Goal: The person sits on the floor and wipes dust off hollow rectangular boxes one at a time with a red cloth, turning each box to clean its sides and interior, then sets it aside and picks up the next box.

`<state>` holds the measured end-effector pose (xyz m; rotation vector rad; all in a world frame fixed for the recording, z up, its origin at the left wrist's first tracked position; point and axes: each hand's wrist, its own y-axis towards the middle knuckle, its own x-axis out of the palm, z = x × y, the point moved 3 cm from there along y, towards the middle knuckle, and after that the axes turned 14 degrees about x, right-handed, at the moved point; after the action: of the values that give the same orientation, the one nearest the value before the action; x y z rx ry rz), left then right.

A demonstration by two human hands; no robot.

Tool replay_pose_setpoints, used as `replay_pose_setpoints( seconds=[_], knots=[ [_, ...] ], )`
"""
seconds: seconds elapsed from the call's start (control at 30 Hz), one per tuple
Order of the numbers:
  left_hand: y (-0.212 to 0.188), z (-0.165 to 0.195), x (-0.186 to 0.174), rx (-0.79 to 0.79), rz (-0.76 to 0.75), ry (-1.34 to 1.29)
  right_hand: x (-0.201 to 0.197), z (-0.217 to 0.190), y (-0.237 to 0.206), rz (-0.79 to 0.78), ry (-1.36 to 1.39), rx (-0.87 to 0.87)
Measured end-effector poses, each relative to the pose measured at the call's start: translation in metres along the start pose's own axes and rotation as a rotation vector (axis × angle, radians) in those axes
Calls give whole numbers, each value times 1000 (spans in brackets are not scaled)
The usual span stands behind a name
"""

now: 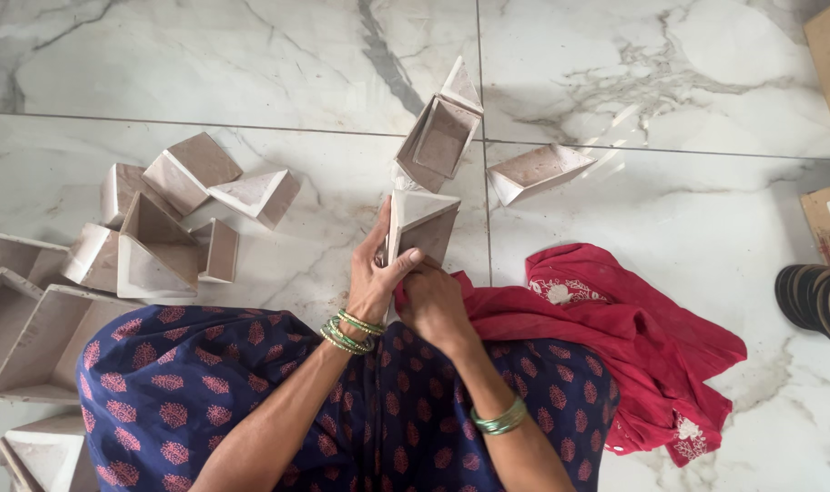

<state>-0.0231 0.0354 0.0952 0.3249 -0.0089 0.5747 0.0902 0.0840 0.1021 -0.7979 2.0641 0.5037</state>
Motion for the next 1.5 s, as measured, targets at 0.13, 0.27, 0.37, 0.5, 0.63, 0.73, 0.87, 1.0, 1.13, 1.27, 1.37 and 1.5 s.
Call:
replay_pose_setpoints(
  seconds=[0.13, 0.27, 0.37, 0.5, 0.63, 0.73, 0.87, 1.0, 1.13, 1.27, 1.37, 1.5],
  knots=[
    [2, 1, 2, 131, -28, 122, 4, 8, 2, -62, -108, 37],
    [11, 2, -5, 1, 71, 201, -6, 13, 7, 32, -171, 103],
    [21, 7, -27, -45, 155, 120, -29, 32, 4, 39, -280, 227],
    [24, 6, -30, -63, 210, 148, -51, 40, -4, 150, -41, 160],
    [9, 6, -3, 79, 61, 208, -25, 10, 0, 90, 102, 43],
    [1, 10, 5, 151, -6, 226, -5, -3, 6, -15, -47, 158],
    [7, 12, -6, 45, 60, -50, -16, -9, -4, -3, 183, -107],
    [16, 10, -13, 49, 136, -160, -23, -12, -16, 7, 157, -102],
    [18, 10, -23, 111, 190, -116, -24, -16, -13, 68, 71, -156],
    [23, 3, -35, -24, 218, -231, -37, 2, -2, 216, 43, -185],
    [28, -6, -40, -176, 175, -325, -35, 9, 0, 232, -32, -247],
    [35, -17, -51, -335, 20, -519, -31, 7, -1, 286, -33, -227]
  ],
)
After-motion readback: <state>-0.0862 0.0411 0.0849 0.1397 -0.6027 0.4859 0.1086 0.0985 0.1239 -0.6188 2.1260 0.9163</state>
